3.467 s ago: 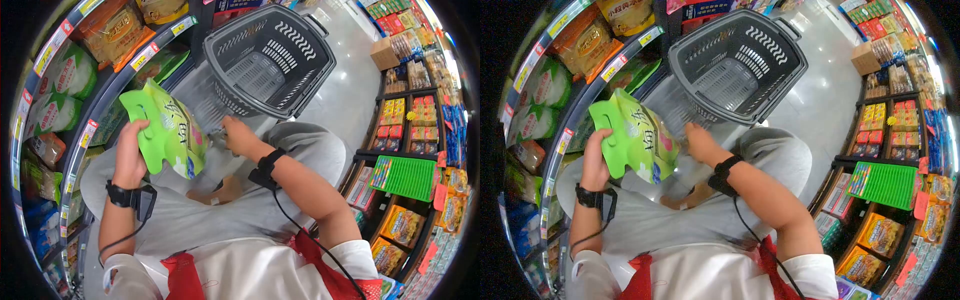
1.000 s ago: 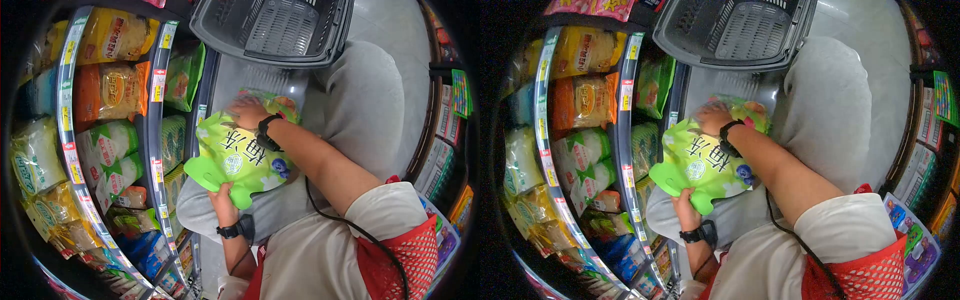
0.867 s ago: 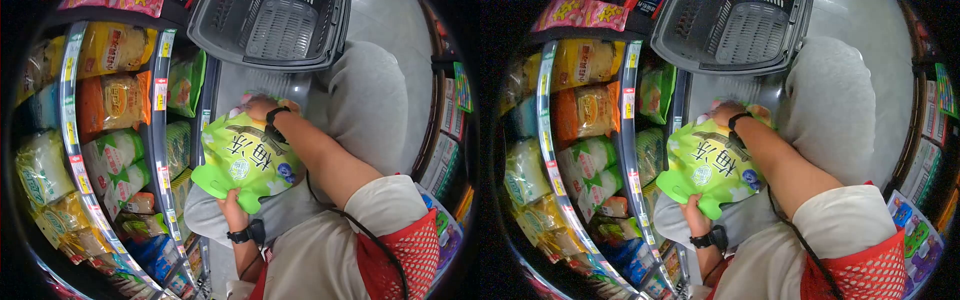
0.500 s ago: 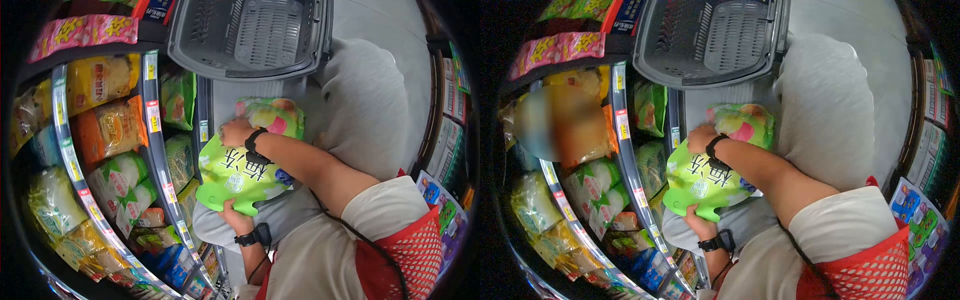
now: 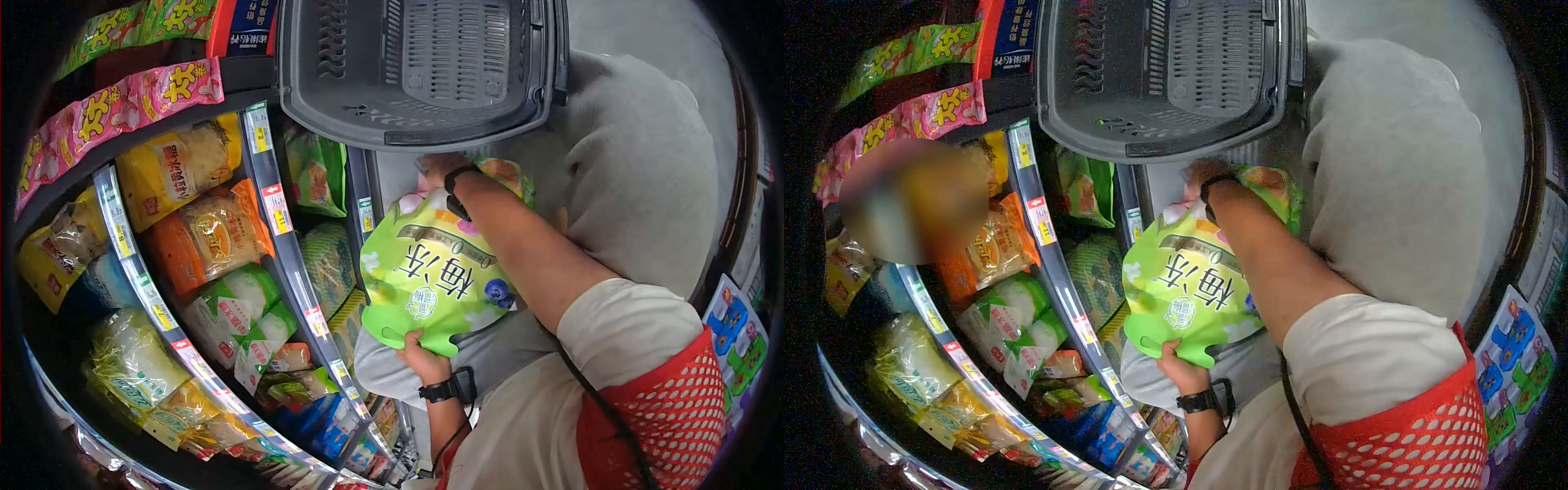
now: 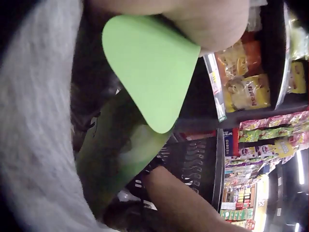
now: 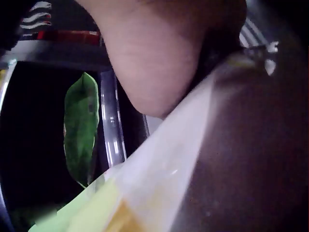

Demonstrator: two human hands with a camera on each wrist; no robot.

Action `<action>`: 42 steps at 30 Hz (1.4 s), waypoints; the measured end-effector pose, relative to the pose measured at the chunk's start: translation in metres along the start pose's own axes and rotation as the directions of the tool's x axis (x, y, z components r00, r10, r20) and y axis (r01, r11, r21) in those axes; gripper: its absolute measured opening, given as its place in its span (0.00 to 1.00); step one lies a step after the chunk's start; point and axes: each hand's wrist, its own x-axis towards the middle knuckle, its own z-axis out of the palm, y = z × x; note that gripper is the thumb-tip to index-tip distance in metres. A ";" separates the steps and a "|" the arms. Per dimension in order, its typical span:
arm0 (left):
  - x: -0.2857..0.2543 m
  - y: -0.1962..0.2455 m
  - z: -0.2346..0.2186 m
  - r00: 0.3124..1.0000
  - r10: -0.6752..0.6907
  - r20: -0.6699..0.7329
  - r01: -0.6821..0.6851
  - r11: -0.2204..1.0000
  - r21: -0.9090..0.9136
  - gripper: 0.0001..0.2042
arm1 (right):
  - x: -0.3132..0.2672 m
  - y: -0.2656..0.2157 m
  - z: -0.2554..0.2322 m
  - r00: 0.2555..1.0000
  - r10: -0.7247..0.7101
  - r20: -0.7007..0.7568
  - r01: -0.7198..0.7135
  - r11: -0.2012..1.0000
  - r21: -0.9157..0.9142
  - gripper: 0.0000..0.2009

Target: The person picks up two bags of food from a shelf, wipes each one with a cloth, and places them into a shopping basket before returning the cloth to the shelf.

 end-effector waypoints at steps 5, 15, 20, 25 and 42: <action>0.010 -0.009 -0.008 0.980 -0.182 0.082 0.191 0.975 -0.112 0.16 | 0.014 0.070 0.015 0.980 -0.127 -0.150 0.141 0.986 0.084 0.37; 0.009 0.000 0.002 0.965 -0.245 0.094 0.247 0.969 -0.006 0.13 | -0.093 0.042 0.051 0.744 -0.449 -0.494 0.348 0.893 -0.287 0.21; 0.007 0.000 -0.006 0.967 -0.145 0.208 0.177 0.974 -0.144 0.13 | -0.208 -0.044 0.095 0.710 -0.669 -0.218 0.621 0.742 -0.254 0.25; 0.000 0.010 -0.007 0.970 -0.145 0.196 0.198 0.939 -0.281 0.13 | -0.254 -0.065 0.101 0.554 -0.829 0.071 0.831 0.556 0.005 0.25; 0.015 -0.010 -0.005 0.977 -0.159 0.140 0.192 0.943 -0.272 0.08 | -0.076 0.104 0.052 0.940 -0.059 -0.337 0.141 0.964 0.225 0.32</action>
